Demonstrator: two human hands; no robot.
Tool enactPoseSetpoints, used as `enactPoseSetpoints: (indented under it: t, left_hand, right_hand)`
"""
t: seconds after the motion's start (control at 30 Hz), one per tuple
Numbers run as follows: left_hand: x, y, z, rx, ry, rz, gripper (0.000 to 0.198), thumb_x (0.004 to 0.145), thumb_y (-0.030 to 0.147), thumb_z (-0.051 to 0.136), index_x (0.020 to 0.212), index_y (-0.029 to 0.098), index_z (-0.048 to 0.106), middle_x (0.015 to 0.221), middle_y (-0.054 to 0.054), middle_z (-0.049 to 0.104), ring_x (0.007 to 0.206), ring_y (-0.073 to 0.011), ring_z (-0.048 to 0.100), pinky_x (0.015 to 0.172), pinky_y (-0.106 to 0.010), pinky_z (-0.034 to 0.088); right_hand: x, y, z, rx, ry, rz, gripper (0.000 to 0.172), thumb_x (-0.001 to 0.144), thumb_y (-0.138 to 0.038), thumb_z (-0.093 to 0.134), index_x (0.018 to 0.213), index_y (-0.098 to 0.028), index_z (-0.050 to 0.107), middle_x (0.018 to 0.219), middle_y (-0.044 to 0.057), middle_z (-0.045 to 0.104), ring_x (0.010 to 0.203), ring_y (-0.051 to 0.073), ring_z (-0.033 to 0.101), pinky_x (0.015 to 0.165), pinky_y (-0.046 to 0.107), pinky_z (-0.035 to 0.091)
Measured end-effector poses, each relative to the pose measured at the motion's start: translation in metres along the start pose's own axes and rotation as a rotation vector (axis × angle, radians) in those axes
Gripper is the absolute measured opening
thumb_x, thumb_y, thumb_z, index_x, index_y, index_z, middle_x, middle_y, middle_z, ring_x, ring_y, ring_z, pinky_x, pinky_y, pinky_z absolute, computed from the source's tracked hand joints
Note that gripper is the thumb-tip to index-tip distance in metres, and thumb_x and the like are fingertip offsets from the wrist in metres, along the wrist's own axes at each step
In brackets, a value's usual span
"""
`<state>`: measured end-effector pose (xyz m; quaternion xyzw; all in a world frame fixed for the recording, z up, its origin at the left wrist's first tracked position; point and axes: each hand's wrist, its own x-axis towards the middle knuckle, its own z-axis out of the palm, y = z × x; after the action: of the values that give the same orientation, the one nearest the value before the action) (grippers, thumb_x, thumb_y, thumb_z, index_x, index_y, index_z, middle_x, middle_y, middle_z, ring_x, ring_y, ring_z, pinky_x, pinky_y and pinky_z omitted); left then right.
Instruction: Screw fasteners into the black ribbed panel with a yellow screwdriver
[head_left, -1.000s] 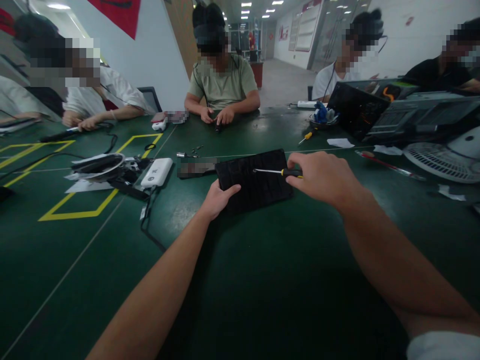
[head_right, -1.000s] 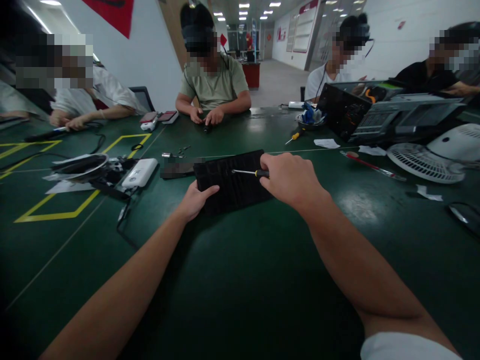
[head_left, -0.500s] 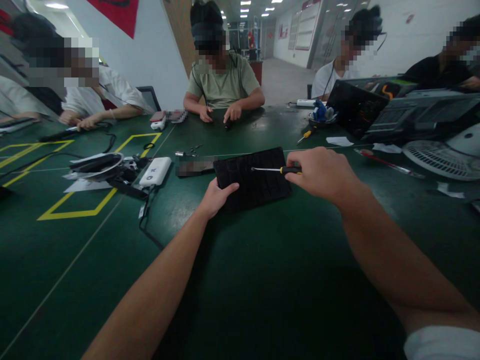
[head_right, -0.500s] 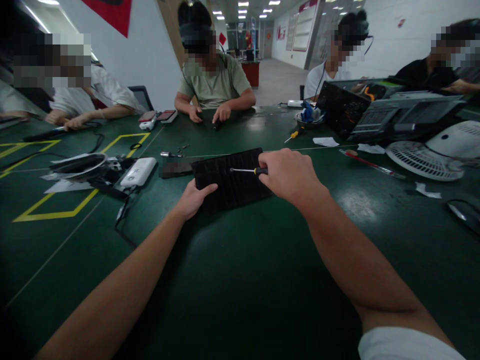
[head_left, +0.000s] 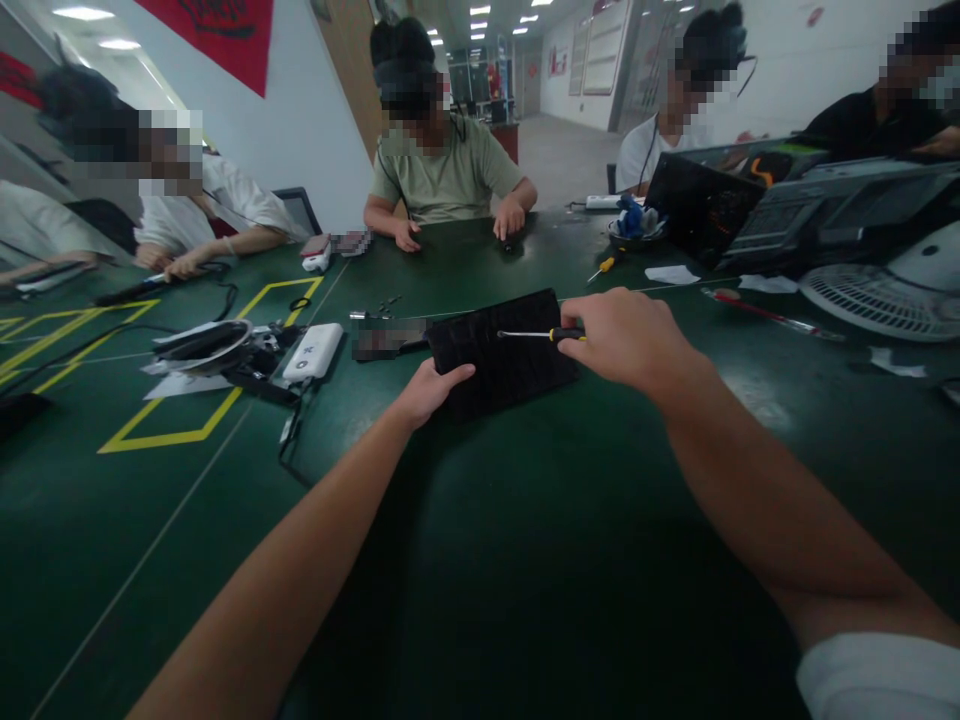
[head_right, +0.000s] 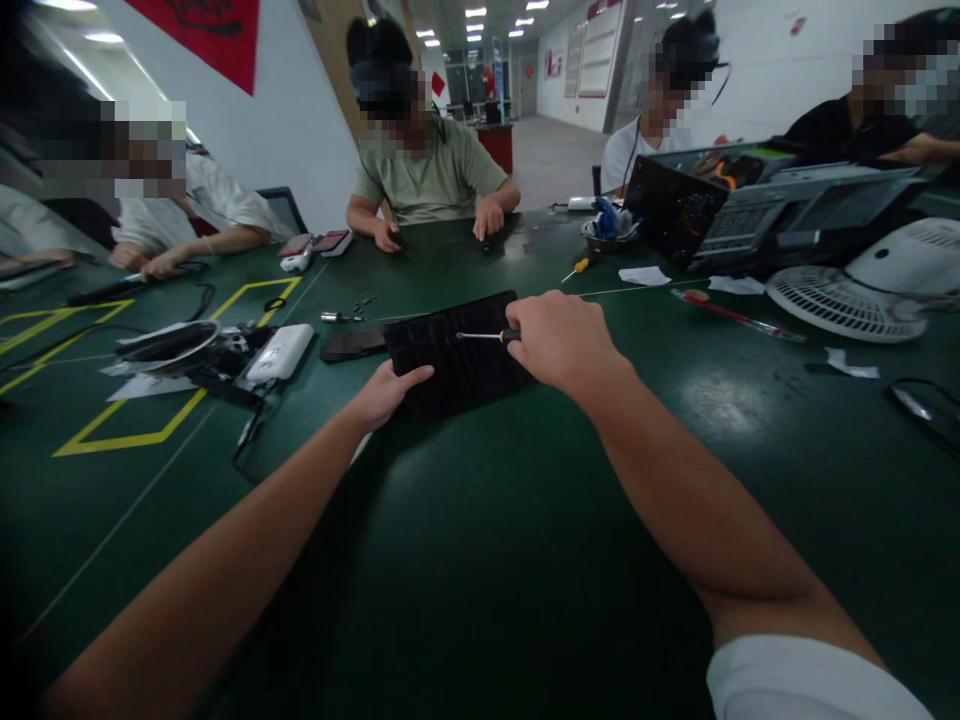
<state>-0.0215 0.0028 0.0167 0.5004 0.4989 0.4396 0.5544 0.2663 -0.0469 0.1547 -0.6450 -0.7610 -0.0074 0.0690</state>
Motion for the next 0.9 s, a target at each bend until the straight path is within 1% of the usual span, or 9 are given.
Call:
enactPoseSetpoints:
  t: [0.1,0.2,0.27,0.33,0.43,0.57,0.67,0.77,0.9]
  left_hand:
    - [0.002,0.004,0.006,-0.026,0.03,-0.023,0.045,0.067,0.035,0.098,0.106,0.021,0.08,0.117,-0.013,0.086,0.121,-0.0386,0.078,0.115,-0.061,0.059]
    - [0.006,0.006,0.017,-0.093,0.181,-0.051,0.047,0.07,0.034,0.092,0.113,0.022,0.076,0.119,-0.012,0.084,0.12,-0.0376,0.078,0.111,-0.057,0.061]
    - [0.008,0.004,0.025,-0.122,0.3,-0.035,0.051,0.074,0.035,0.088,0.121,0.024,0.072,0.124,-0.012,0.082,0.122,-0.0365,0.077,0.11,-0.055,0.062]
    - [0.009,-0.001,0.032,-0.08,0.376,0.012,0.051,0.075,0.033,0.086,0.123,0.024,0.07,0.13,-0.012,0.08,0.125,-0.0347,0.075,0.113,-0.053,0.06]
    - [0.005,-0.011,0.037,-0.048,0.386,0.093,0.052,0.077,0.033,0.085,0.125,0.023,0.067,0.133,-0.012,0.078,0.126,-0.0338,0.073,0.114,-0.051,0.058]
    - [-0.002,-0.02,0.039,-0.005,0.4,0.187,0.049,0.08,0.036,0.084,0.123,0.025,0.065,0.131,-0.01,0.077,0.132,-0.0329,0.07,0.119,-0.047,0.053]
    - [-0.005,-0.022,0.045,0.032,0.472,0.197,0.045,0.086,0.04,0.079,0.125,0.027,0.061,0.133,-0.009,0.075,0.138,-0.0321,0.066,0.12,-0.045,0.051]
    - [-0.008,-0.023,0.053,0.063,0.556,0.181,0.045,0.09,0.042,0.075,0.13,0.028,0.058,0.134,-0.009,0.074,0.14,-0.0324,0.065,0.119,-0.046,0.05]
    - [-0.012,-0.026,0.048,0.063,0.442,0.231,0.047,0.087,0.042,0.078,0.128,0.027,0.061,0.132,-0.009,0.074,0.136,-0.0323,0.067,0.119,-0.044,0.05]
  right_hand:
    - [0.001,0.001,0.001,0.01,-0.005,-0.008,0.025,0.098,-0.038,0.069,0.115,-0.027,0.083,0.114,0.015,0.082,0.106,0.037,0.074,0.081,0.044,0.051]
    - [0.003,0.001,0.004,-0.003,-0.01,-0.007,0.027,0.097,-0.037,0.069,0.117,-0.027,0.084,0.116,0.015,0.082,0.107,0.038,0.074,0.082,0.046,0.052]
    - [0.005,0.001,0.006,-0.016,-0.027,-0.008,0.028,0.096,-0.037,0.068,0.117,-0.027,0.085,0.116,0.014,0.082,0.107,0.037,0.074,0.083,0.046,0.053]
    - [0.006,0.001,0.008,-0.023,-0.049,-0.008,0.029,0.096,-0.037,0.068,0.118,-0.027,0.085,0.116,0.014,0.082,0.107,0.037,0.074,0.083,0.046,0.054]
    - [0.004,0.002,0.007,-0.033,-0.046,-0.013,0.028,0.096,-0.037,0.068,0.117,-0.027,0.085,0.115,0.014,0.082,0.107,0.037,0.074,0.082,0.046,0.054]
    - [-0.002,0.007,-0.005,-0.039,-0.047,-0.025,0.028,0.095,-0.04,0.07,0.115,-0.027,0.085,0.112,0.012,0.083,0.104,0.036,0.074,0.082,0.045,0.053]
    - [-0.007,0.01,-0.016,-0.04,-0.072,-0.039,0.028,0.094,-0.042,0.071,0.113,-0.028,0.086,0.112,0.012,0.082,0.103,0.036,0.074,0.083,0.045,0.053]
    - [-0.012,0.013,-0.023,-0.039,-0.038,-0.038,0.029,0.094,-0.044,0.071,0.114,-0.028,0.086,0.111,0.012,0.082,0.105,0.037,0.073,0.085,0.046,0.052]
    - [-0.016,0.017,-0.026,-0.016,0.013,-0.01,0.03,0.094,-0.045,0.072,0.115,-0.029,0.086,0.109,0.012,0.082,0.107,0.04,0.073,0.087,0.049,0.052]
